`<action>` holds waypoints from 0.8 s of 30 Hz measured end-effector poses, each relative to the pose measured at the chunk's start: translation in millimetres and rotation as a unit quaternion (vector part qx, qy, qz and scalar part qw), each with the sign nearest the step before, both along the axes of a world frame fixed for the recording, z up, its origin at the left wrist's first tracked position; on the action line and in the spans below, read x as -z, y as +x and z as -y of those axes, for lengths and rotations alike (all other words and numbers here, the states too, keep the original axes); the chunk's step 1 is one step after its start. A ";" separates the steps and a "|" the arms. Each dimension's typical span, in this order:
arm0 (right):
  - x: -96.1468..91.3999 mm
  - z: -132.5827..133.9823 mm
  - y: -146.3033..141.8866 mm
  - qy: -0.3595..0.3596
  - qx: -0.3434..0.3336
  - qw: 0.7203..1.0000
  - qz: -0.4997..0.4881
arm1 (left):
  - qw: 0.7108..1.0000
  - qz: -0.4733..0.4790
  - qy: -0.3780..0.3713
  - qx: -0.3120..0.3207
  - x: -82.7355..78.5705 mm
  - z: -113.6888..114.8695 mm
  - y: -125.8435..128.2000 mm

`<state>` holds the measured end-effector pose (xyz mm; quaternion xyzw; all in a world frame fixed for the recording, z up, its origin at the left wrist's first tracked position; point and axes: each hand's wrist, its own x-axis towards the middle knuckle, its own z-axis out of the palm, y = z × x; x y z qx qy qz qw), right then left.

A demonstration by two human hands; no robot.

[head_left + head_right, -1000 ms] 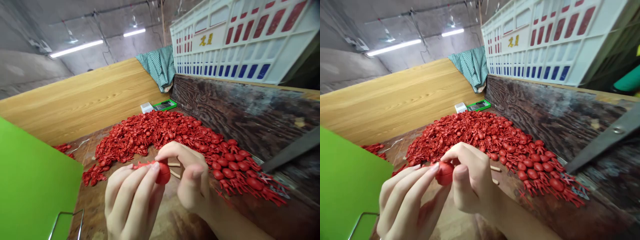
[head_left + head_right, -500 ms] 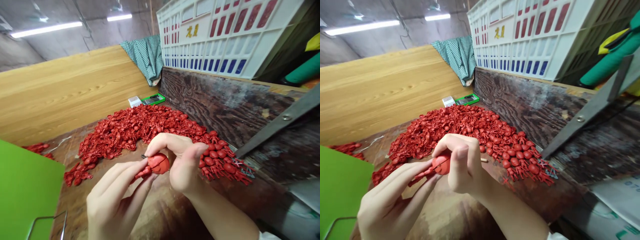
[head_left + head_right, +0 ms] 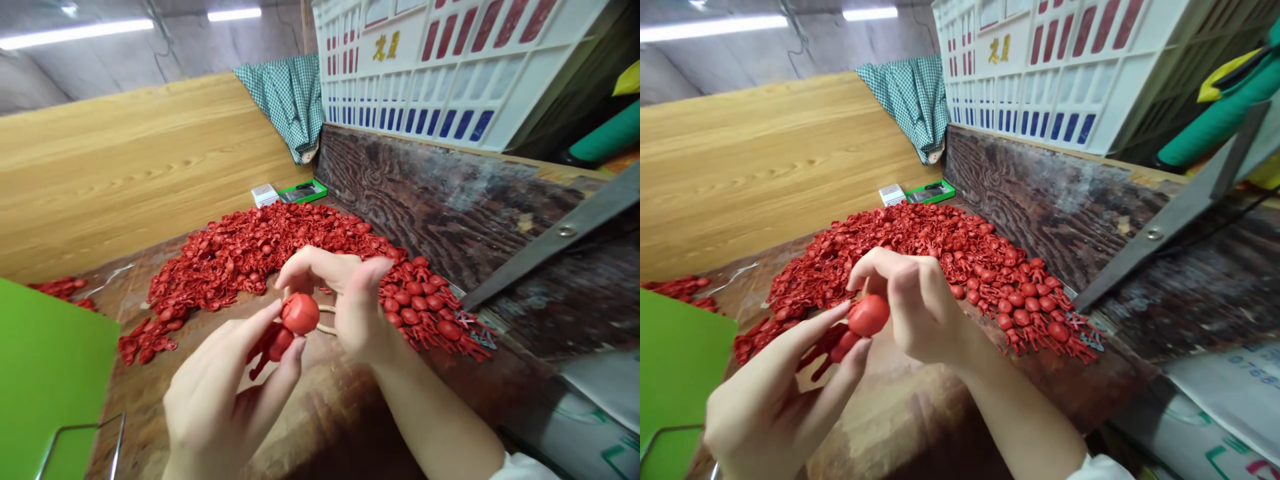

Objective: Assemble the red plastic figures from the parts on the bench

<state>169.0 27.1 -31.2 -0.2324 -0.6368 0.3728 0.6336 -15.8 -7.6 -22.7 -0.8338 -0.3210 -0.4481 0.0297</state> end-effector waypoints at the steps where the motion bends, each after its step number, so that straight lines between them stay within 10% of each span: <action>1: -2.8 -1.0 5.4 0.039 -0.032 0.998 0.028 | 1.000 0.017 -0.017 -0.005 -0.4 0.1 -3.5; 10: -9.3 -4.3 24.8 0.218 -0.044 0.968 0.116 | 0.991 0.004 -0.096 0.095 -12.4 -3.1 -28.4; 24: -2.4 1.4 0.2 0.231 0.042 0.972 0.019 | 0.991 0.082 -0.063 0.086 -13.0 9.9 -15.1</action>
